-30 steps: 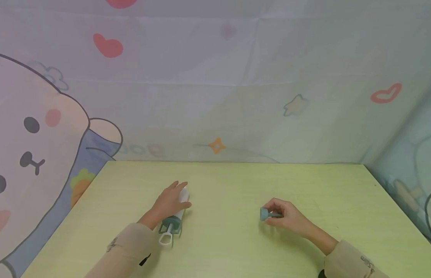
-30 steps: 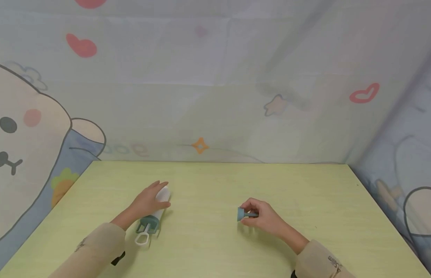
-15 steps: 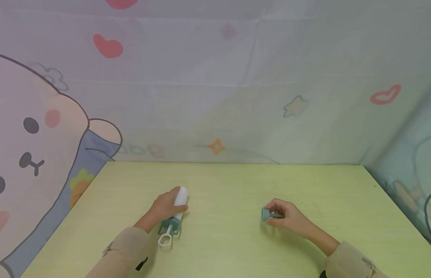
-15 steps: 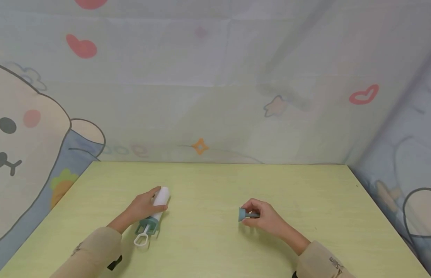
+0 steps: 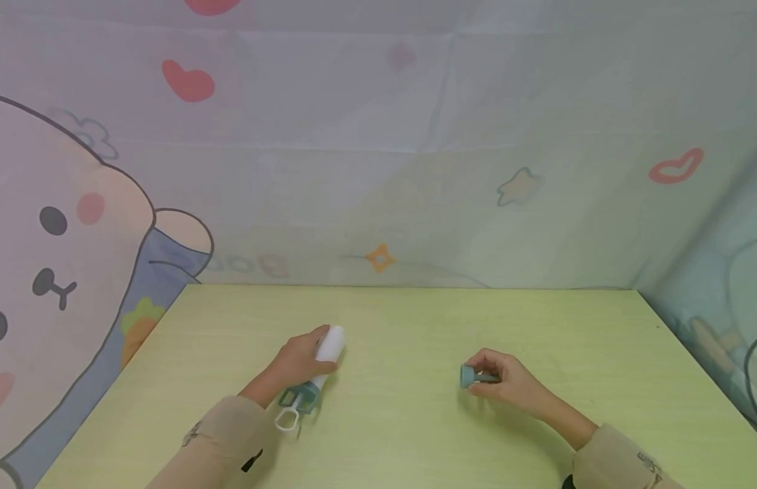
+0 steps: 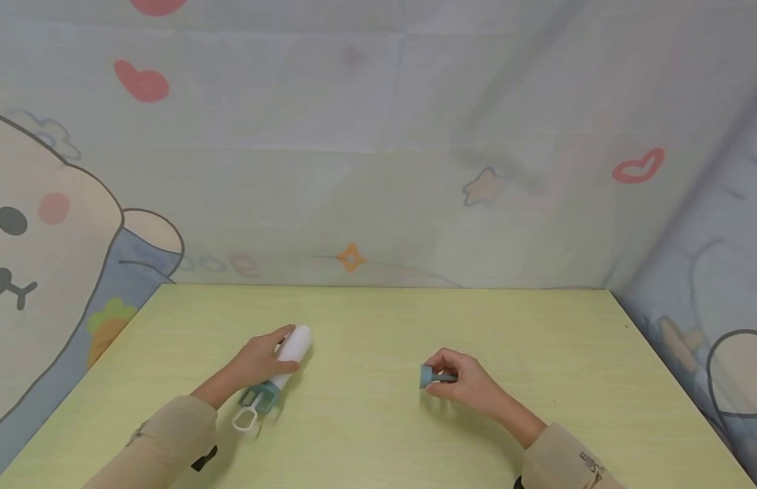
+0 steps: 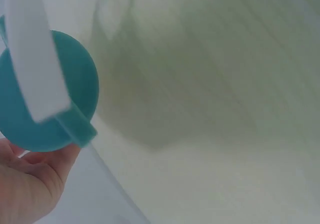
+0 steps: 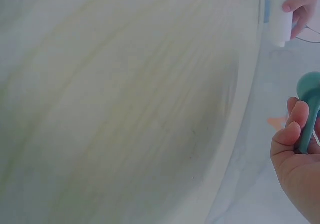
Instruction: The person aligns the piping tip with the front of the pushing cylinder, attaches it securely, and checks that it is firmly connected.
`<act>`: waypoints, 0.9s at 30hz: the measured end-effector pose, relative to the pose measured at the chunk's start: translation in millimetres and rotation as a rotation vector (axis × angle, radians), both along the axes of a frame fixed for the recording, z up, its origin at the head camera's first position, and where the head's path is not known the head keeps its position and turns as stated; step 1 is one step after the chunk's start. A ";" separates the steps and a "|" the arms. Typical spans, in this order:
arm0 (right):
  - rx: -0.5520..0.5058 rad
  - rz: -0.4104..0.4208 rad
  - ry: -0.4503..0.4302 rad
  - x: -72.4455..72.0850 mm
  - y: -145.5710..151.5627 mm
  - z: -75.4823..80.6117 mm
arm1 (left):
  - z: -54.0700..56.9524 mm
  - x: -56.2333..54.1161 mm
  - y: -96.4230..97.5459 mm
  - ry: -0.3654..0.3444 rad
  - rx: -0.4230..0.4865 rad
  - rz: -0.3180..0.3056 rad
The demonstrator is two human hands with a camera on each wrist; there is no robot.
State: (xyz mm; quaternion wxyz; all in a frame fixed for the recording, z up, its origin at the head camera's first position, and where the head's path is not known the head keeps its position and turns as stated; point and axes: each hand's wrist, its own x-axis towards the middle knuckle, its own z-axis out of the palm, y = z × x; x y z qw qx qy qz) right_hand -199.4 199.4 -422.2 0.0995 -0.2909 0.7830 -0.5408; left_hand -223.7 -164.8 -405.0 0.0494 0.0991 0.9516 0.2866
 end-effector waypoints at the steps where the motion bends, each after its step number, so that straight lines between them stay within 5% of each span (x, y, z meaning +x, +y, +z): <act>1: -0.001 0.001 -0.001 -0.1 0.2 -0.2 | 1.7 1.1 2.9 -0.005 -0.001 -0.019; 11: 0.010 -0.008 -0.004 -0.2 -0.4 -0.2 | 14.4 12.6 26.9 -0.017 -0.023 -0.215; 27: 0.006 0.026 0.005 -0.7 -6.3 1.5 | 25.9 27.3 53.0 0.075 -0.124 -0.450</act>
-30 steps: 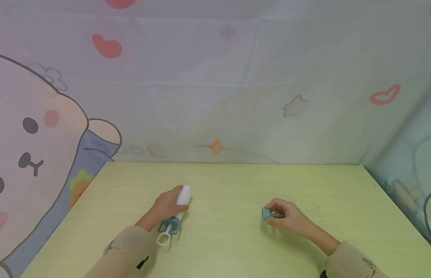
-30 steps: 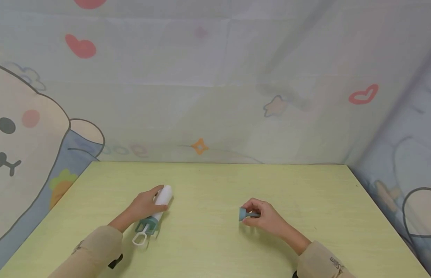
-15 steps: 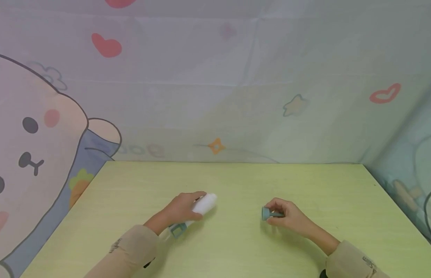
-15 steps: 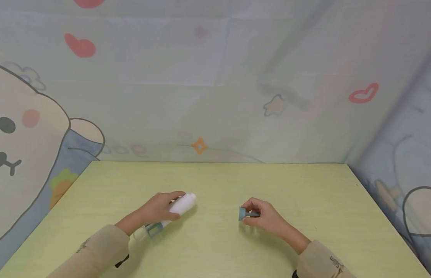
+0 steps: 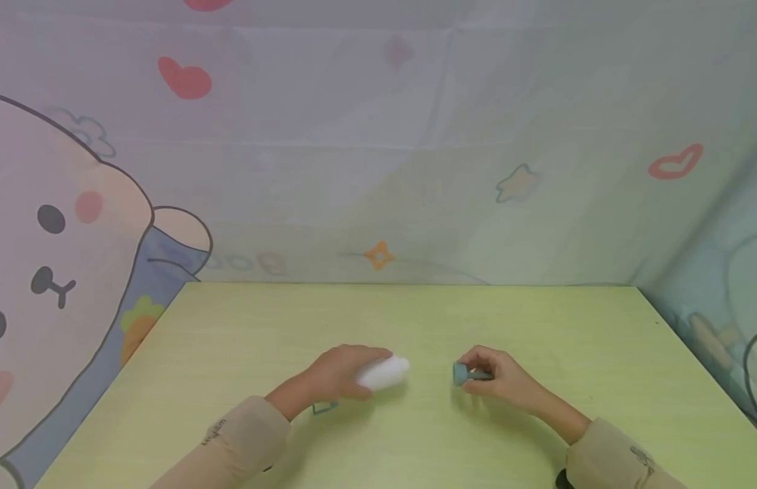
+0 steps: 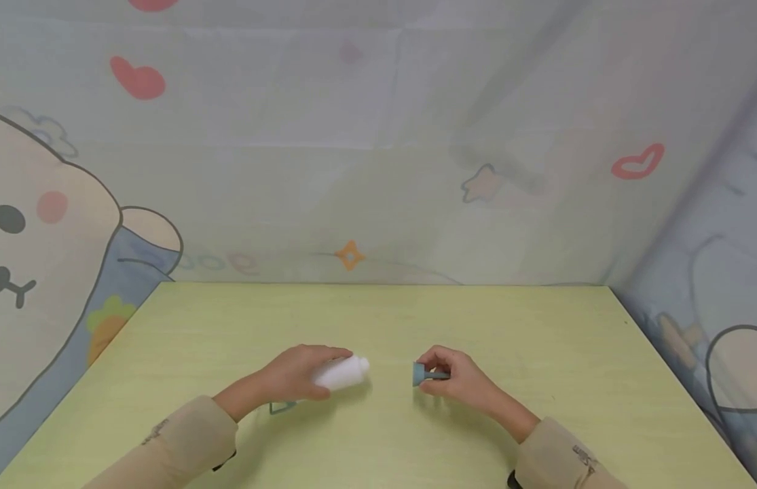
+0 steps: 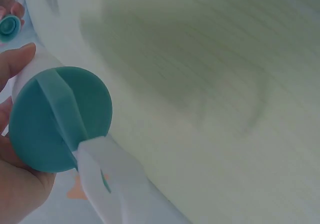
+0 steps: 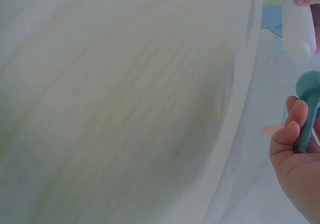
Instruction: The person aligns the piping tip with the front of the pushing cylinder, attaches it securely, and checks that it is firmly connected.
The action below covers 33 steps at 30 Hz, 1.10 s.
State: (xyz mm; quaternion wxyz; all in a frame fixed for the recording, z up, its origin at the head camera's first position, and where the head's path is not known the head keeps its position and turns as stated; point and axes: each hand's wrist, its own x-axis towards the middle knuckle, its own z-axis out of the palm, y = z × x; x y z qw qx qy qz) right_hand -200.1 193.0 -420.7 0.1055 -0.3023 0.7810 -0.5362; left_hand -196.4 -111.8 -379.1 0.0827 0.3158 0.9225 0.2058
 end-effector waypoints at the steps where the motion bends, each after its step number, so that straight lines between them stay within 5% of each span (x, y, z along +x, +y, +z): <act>1: -0.002 0.005 -0.001 -0.1 -1.2 0.0 | 1.0 1.3 1.7 0.005 0.000 -0.012; 13: -0.006 0.056 -0.007 4.1 -12.7 2.0 | 4.5 10.7 18.6 0.037 -0.003 -0.117; 33: 0.046 0.091 0.023 12.7 -26.3 8.7 | 5.0 15.4 31.8 0.033 -0.062 -0.152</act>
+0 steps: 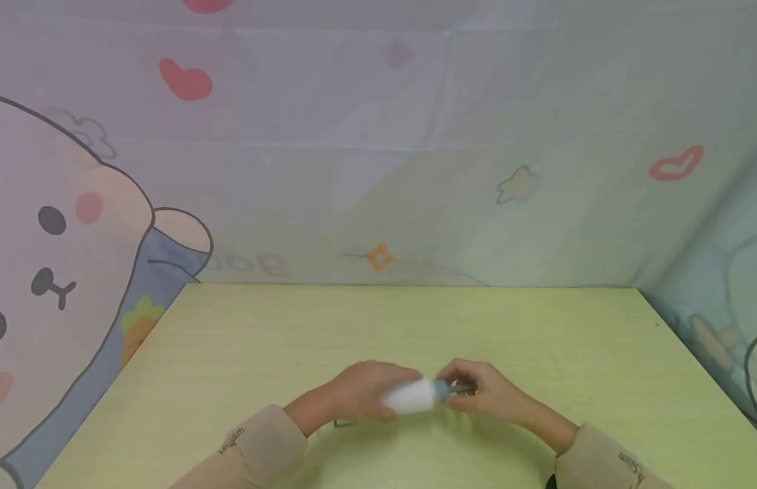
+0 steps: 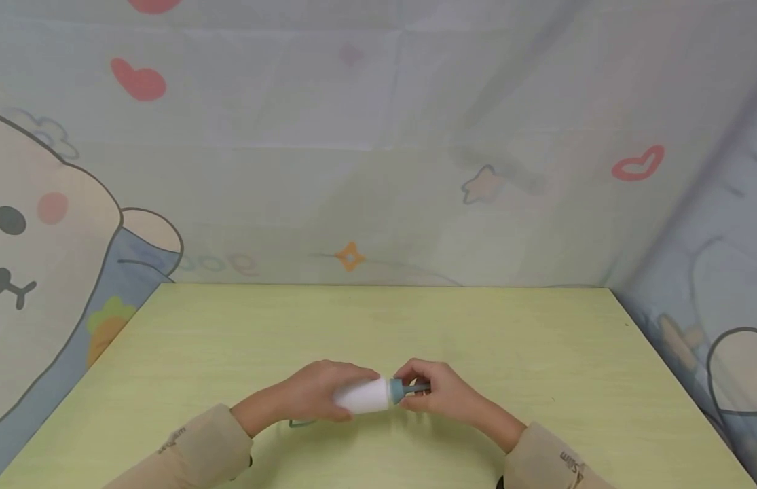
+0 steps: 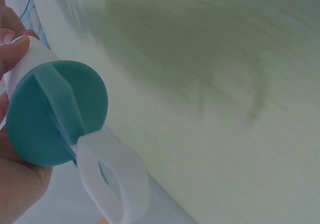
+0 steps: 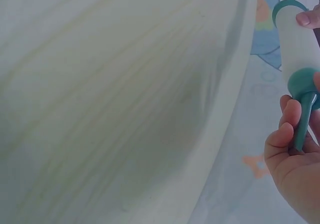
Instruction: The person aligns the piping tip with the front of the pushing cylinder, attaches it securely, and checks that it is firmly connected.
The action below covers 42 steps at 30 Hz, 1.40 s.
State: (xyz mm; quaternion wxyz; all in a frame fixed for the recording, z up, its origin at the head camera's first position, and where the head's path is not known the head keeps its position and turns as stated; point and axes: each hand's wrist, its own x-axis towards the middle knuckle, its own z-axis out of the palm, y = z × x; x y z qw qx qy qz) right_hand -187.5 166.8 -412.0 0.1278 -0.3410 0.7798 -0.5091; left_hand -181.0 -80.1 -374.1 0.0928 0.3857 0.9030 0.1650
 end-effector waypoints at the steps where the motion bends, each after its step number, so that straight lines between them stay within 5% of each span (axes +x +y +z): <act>1: 0.006 0.000 0.003 0.1 0.0 -0.2 | 0.1 0.2 0.3 -0.003 -0.004 0.003; 9: 0.018 -0.006 0.022 0.1 -0.6 -3.6 | 0.1 1.1 0.1 0.013 -0.006 0.003; 25: -0.115 0.100 -0.128 -1.2 -1.6 -2.7 | -3.2 2.0 -3.5 0.077 0.008 -0.011; 32: -0.024 0.010 -0.034 -1.3 -0.8 -3.2 | -0.1 2.8 -5.5 0.088 0.024 -0.019; 42: -0.078 0.013 -0.037 3.4 -3.5 0.8 | 1.6 2.7 -5.9 0.058 0.042 -0.012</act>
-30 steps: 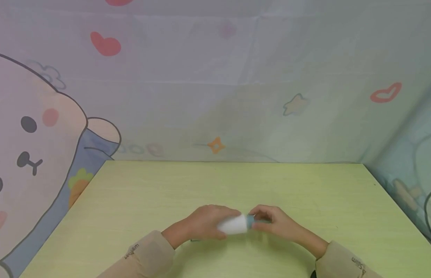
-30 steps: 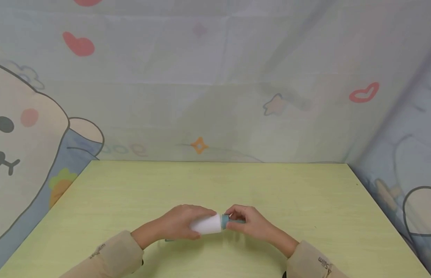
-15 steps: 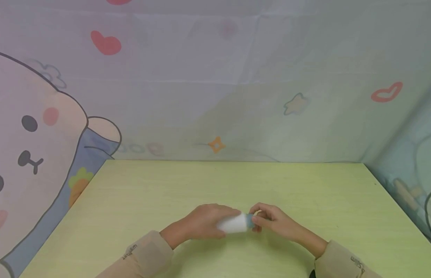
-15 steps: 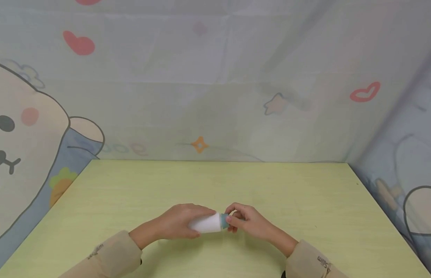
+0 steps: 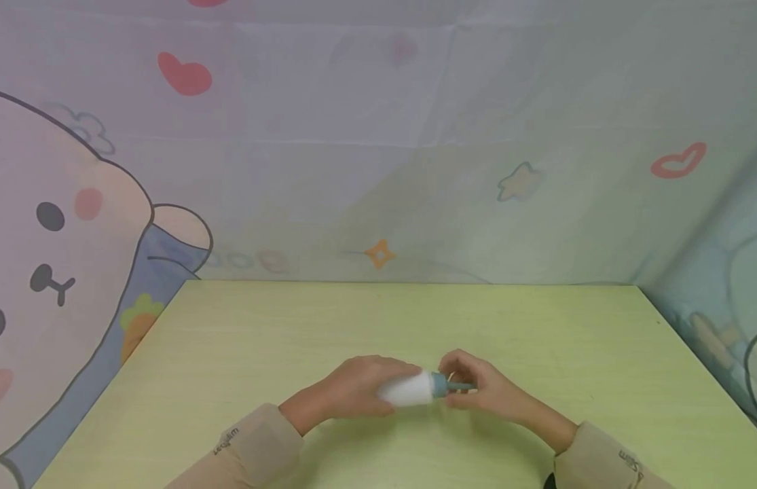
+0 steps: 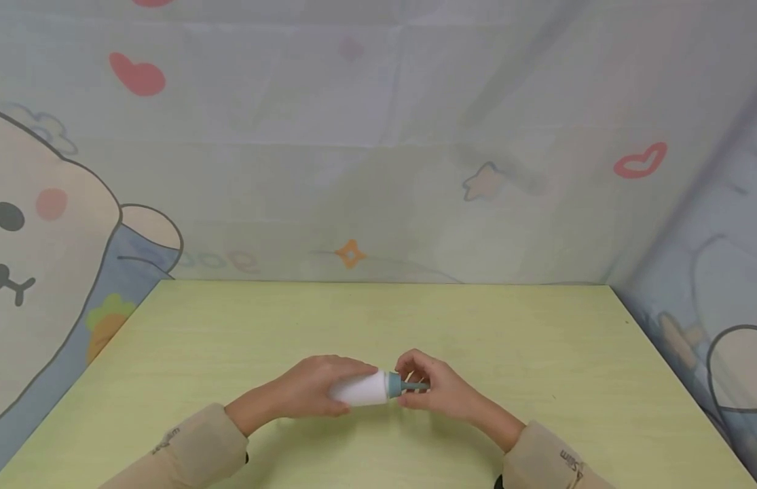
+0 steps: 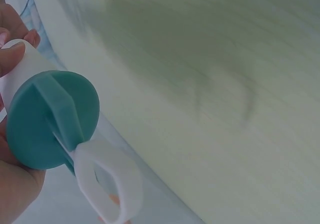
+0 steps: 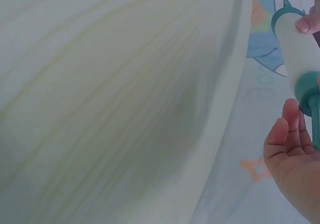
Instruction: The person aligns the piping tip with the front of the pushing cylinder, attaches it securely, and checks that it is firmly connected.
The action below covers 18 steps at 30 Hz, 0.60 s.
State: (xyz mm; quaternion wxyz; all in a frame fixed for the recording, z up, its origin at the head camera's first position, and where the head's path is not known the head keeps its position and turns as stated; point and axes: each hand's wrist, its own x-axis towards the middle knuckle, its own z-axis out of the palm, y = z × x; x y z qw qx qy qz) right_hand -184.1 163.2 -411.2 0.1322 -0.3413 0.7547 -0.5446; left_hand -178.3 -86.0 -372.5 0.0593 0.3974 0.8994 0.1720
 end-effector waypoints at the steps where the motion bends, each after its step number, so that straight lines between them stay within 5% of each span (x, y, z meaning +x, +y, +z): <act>1: -0.006 0.002 0.000 -0.1 -0.4 -0.3 | 0.1 0.1 0.1 -0.003 0.002 0.000; 18: 0.033 -0.025 0.058 -0.8 -0.1 -1.1 | -2.0 0.7 0.2 -0.011 -0.008 -0.006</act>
